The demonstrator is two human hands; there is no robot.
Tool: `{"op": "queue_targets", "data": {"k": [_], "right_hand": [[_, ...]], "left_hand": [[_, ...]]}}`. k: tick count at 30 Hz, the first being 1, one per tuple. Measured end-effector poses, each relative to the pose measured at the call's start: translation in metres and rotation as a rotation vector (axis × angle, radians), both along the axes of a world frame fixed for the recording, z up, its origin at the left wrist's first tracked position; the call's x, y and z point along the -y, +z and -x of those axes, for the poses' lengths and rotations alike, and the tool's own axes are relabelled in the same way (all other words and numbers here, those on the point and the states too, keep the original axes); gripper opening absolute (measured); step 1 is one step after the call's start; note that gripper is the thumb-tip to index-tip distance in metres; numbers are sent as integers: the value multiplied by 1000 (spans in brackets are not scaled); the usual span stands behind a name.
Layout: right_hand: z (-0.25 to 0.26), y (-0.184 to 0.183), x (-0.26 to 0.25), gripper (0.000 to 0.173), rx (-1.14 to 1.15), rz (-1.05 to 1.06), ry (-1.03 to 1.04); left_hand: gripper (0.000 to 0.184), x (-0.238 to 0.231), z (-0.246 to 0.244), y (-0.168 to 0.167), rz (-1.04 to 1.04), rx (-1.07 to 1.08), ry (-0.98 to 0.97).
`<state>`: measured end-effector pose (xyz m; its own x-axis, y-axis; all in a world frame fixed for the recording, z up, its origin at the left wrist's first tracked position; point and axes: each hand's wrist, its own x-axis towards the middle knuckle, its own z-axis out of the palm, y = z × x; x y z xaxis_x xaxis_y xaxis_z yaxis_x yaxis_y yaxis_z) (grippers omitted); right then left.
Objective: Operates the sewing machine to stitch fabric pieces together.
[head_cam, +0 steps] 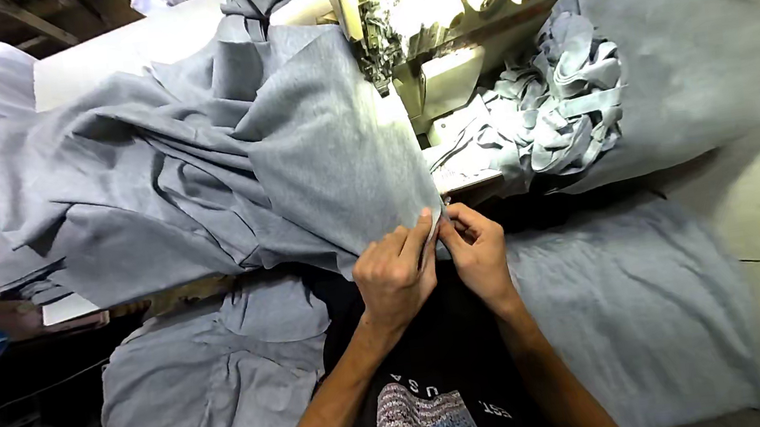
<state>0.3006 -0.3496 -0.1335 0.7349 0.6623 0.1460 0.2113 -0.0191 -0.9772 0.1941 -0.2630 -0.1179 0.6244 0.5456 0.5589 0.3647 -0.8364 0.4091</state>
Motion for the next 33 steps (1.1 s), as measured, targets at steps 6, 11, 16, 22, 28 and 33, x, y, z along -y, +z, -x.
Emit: {"op": "queue_targets", "data": {"k": [6, 11, 16, 22, 28, 33], "right_hand": [[-2, 3, -6, 11, 35, -42, 5], [-8, 10, -16, 10, 47, -60, 8], [-14, 17, -27, 10, 27, -42, 13], [-13, 16, -30, 9, -33, -35, 29], [-3, 11, -23, 9, -43, -2, 22], [-3, 12, -27, 12, -41, 10, 7]], "left_hand": [[25, -6, -3, 3, -21, 25, -23], [26, -15, -12, 7, -47, 44, -16], [31, -18, -18, 17, -23, 0, 7], [28, -13, -6, 17, -25, -75, 39], [33, -19, 0, 9, -144, -180, 5], [34, -21, -1, 12, -150, -179, -13]]}}
